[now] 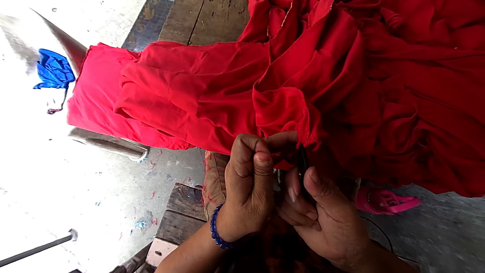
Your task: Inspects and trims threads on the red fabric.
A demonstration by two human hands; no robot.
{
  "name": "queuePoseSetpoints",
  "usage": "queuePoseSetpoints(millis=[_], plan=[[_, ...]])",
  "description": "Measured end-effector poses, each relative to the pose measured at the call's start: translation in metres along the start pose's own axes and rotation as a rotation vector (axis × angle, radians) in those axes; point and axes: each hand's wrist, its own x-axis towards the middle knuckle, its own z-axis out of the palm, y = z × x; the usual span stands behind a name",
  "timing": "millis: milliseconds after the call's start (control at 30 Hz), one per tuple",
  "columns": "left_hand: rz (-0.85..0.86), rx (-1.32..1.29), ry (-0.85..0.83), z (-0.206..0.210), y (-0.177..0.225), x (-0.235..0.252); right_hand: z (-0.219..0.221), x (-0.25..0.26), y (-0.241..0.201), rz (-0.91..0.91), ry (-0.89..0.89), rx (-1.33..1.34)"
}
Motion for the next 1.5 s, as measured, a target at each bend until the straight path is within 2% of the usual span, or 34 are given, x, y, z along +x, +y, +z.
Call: queuePoseSetpoints(millis=[67,167,233,267,333,467,533,600,667,700,767,833,900,967,1033,1100,1167,1233,1267,1333,1400,1433,1500], plan=[[-0.028,-0.052,0.032,-0.001,0.000,0.003,-0.003,-0.002,0.000,-0.226,-0.026,-0.304],[-0.048,-0.116,0.058,-0.003,0.003,0.007,-0.010,0.002,-0.007,-0.679,0.170,-0.803],[-0.052,-0.140,0.030,-0.002,0.005,0.006,-0.018,0.013,-0.014,-0.783,0.290,-1.102],[-0.051,-0.146,0.002,-0.002,0.005,0.005,-0.022,0.018,-0.016,-0.764,0.303,-1.120],[-0.034,-0.119,-0.029,-0.004,0.007,0.003,-0.026,0.024,-0.017,-0.715,0.311,-0.925],[0.128,0.140,0.105,-0.019,0.005,0.006,-0.025,0.023,-0.028,-0.822,0.469,-0.501],[0.204,0.246,-0.004,-0.019,-0.005,0.005,-0.018,0.021,-0.036,-0.859,0.533,-0.354],[0.220,0.314,-0.187,-0.006,-0.013,0.004,-0.011,0.013,-0.034,-0.808,0.427,-0.457],[0.271,0.285,-0.309,0.001,-0.017,0.008,-0.008,0.005,-0.032,-0.731,0.127,-0.707],[0.281,0.268,-0.305,-0.004,-0.015,0.011,-0.008,0.006,-0.034,-0.738,-0.010,-0.772],[0.277,0.266,-0.113,-0.032,-0.005,0.025,-0.012,0.005,-0.043,-0.763,-0.048,-0.785],[0.285,0.220,0.215,-0.073,0.014,0.055,-0.022,-0.002,-0.056,-0.784,0.116,-0.762],[0.285,0.147,0.402,-0.114,0.050,0.103,-0.034,-0.008,-0.069,-0.818,0.290,-0.711],[0.217,0.179,0.509,-0.159,0.071,0.141,-0.046,-0.014,-0.078,-0.873,0.428,-0.647],[0.123,0.200,0.652,-0.199,0.064,0.174,-0.059,-0.018,-0.085,-0.945,0.535,-0.672],[-0.124,0.294,0.751,-0.221,0.041,0.194,-0.070,-0.021,-0.090,-0.984,0.640,-0.740],[-0.429,0.391,0.670,-0.264,0.002,0.200,-0.080,-0.025,-0.094,-1.006,0.726,-0.777],[-0.637,0.501,0.633,-0.282,-0.026,0.199,-0.087,-0.030,-0.100,-1.040,0.780,-0.806],[-0.688,0.615,0.643,-0.283,-0.033,0.200,-0.090,-0.034,-0.104,-1.053,0.802,-0.824],[-0.621,0.957,0.622,-0.285,-0.038,0.201,-0.094,-0.041,-0.111,-1.079,0.854,-0.846],[-0.356,1.197,0.515,-0.284,-0.032,0.209,-0.098,-0.046,-0.119,-1.135,0.923,-0.834],[-0.171,1.213,0.418,-0.272,-0.031,0.215,-0.102,-0.048,-0.123,-1.171,0.968,-0.809],[0.070,1.096,0.164,-0.195,-0.015,0.219,-0.108,-0.052,-0.128,-1.235,1.061,-0.717]])
